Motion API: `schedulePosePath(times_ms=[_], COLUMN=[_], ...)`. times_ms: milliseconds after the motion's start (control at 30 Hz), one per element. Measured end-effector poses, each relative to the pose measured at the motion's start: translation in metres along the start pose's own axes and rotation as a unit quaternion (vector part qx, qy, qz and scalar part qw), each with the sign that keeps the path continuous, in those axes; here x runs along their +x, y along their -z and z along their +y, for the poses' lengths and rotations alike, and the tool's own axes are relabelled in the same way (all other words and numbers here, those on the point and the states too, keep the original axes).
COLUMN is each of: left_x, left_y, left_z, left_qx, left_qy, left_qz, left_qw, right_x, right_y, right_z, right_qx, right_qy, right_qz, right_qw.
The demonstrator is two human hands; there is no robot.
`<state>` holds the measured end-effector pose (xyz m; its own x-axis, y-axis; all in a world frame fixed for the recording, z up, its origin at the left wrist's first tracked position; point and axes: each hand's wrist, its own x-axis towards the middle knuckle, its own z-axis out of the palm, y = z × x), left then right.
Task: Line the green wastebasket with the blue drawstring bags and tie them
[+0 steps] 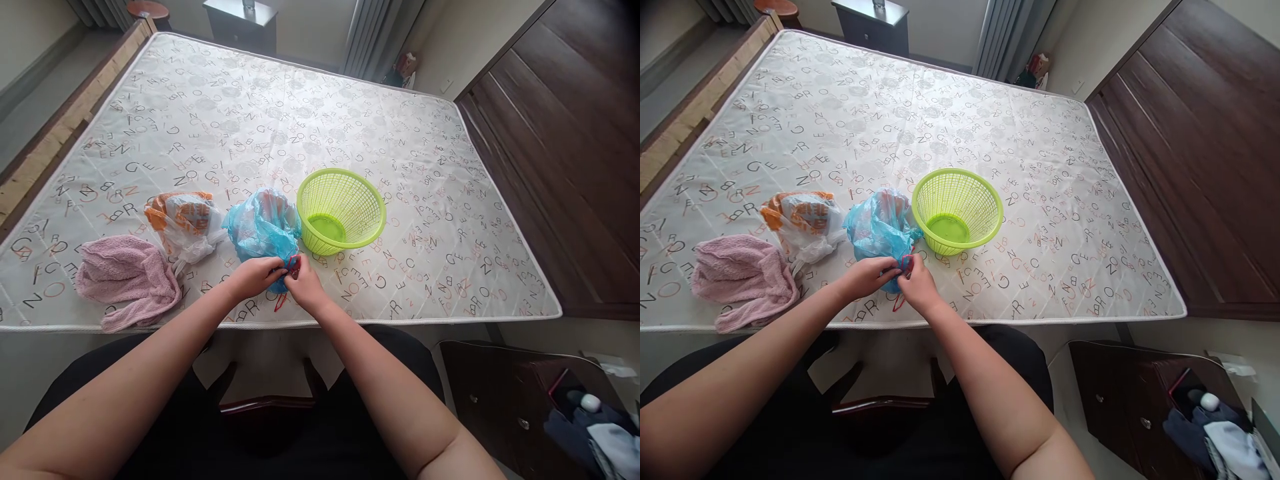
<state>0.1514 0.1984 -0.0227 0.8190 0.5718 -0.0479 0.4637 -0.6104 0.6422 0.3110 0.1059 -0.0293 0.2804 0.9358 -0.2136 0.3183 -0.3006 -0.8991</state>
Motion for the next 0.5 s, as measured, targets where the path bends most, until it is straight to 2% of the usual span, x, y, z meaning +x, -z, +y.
schedulePosePath(times_ms=[133, 333, 500], left_x=[0.0007, 0.0001, 0.0], left_y=[0.0037, 0.0068, 0.0045], left_z=[-0.0003, 0.0028, 0.0012], left_qx=[-0.004, -0.008, -0.018], left_qy=[0.015, 0.014, 0.012], left_qz=[0.021, 0.022, 0.007], left_qw=[1.0, 1.0, 1.0], right_x=[0.0012, 0.0056, 0.0045], right_y=[0.0041, 0.0072, 0.003], right_z=[-0.003, -0.0007, -0.0002], right_qx=[0.008, 0.015, 0.061], right_qy=[-0.036, 0.024, 0.025], right_qz=[0.024, 0.008, -0.012], right_qw=[0.999, 1.0, 0.998])
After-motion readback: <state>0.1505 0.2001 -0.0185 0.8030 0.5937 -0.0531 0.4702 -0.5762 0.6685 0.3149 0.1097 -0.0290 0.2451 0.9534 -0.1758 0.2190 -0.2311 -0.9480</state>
